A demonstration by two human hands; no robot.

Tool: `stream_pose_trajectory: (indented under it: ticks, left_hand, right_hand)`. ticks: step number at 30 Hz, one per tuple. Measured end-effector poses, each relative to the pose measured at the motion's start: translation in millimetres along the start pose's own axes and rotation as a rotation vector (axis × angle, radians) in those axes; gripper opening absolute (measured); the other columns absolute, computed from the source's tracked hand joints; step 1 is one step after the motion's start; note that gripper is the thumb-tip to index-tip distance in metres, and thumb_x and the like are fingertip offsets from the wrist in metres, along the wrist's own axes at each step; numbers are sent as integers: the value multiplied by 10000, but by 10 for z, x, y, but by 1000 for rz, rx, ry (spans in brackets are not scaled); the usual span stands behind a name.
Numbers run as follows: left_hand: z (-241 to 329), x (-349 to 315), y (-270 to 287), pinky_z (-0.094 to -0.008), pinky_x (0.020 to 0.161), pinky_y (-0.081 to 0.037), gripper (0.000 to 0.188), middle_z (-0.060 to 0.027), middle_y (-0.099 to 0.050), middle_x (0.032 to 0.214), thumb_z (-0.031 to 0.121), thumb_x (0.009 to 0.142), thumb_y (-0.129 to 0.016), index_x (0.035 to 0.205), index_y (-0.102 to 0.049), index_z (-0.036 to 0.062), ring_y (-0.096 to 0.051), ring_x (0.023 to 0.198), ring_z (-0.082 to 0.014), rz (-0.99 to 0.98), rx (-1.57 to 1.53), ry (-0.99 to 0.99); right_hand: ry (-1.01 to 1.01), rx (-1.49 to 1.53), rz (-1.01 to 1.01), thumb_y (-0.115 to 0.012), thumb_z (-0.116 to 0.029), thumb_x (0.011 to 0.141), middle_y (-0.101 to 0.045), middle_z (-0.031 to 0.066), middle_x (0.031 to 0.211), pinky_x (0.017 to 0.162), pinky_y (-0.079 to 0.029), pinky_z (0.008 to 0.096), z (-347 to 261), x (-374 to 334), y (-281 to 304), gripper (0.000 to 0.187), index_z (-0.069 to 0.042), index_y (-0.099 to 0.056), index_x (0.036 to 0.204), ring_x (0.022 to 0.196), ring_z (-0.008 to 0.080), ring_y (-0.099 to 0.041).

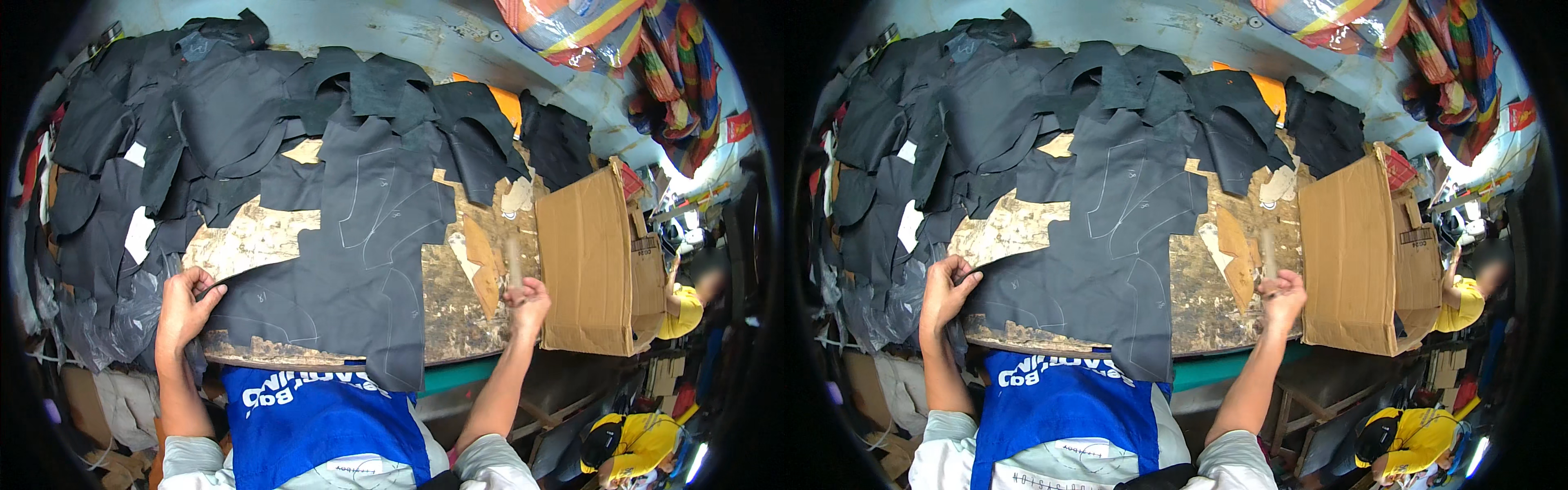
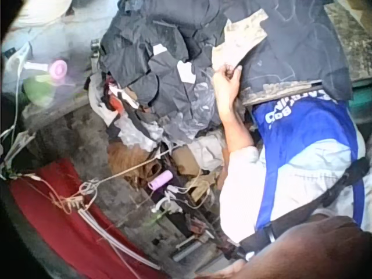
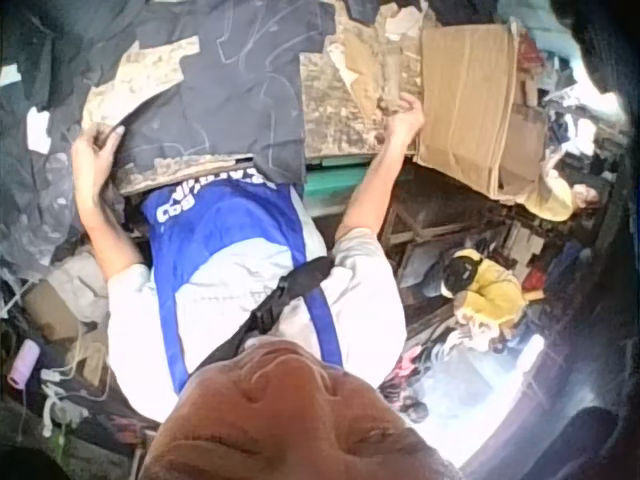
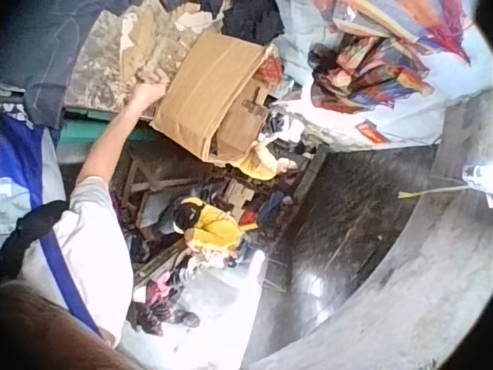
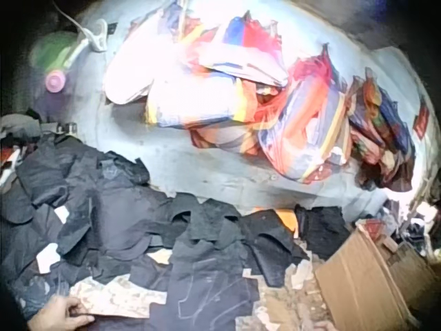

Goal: The person lays out black fabric pieces on a work table, places cardboard templates on them, and traces outlines with a pen. They handle multiple fabric pieces and templates, moving them aside and stacking marked pieces as they work.

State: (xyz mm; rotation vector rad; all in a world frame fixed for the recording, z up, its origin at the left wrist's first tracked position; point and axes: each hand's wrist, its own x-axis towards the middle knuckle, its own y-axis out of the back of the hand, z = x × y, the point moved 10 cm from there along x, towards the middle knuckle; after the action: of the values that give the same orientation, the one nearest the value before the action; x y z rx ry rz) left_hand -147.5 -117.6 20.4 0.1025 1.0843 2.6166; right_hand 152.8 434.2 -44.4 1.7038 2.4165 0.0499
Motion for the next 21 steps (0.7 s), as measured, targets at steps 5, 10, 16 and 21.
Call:
stream_pose_trajectory:
  ticks: [5,10,16,21]
  left_hand:
    - [86,-77,412,-289,697,-464,323,-82,-615,832,33,715,-727,1007,-601,-24,-592,749,-178,344,28,-38]
    - [545,-392,-35,-360,818,-491,228,-127,-648,914,62,697,-734,901,-646,10,-624,898,-277,152,-147,-305]
    - [1020,-1051,-1152,-584,991,-316,335,-46,-623,1156,311,726,-760,996,-680,129,-527,1180,-249,-264,188,-817]
    - [884,-1042,-1182,-582,990,-303,340,-30,-625,1161,326,709,-772,981,-686,141,-539,1162,-240,-264,139,-803]
  right_hand:
    - [519,-801,168,-830,-108,630,-642,161,808,690,-520,376,-608,-342,-92,622,52,-548,1161,756,303,-621]
    - [614,-1027,-44,-834,-202,610,-655,195,819,762,-497,415,-618,-856,-594,452,-8,-669,983,831,355,-617]
    - [599,-613,-136,-707,-78,805,-621,82,695,655,-497,287,-691,-818,-487,184,19,-659,954,704,149,-609]
    - [298,-180,20,-629,-74,885,-616,62,782,594,-503,270,-646,-333,-18,183,59,-605,1009,665,126,-590]
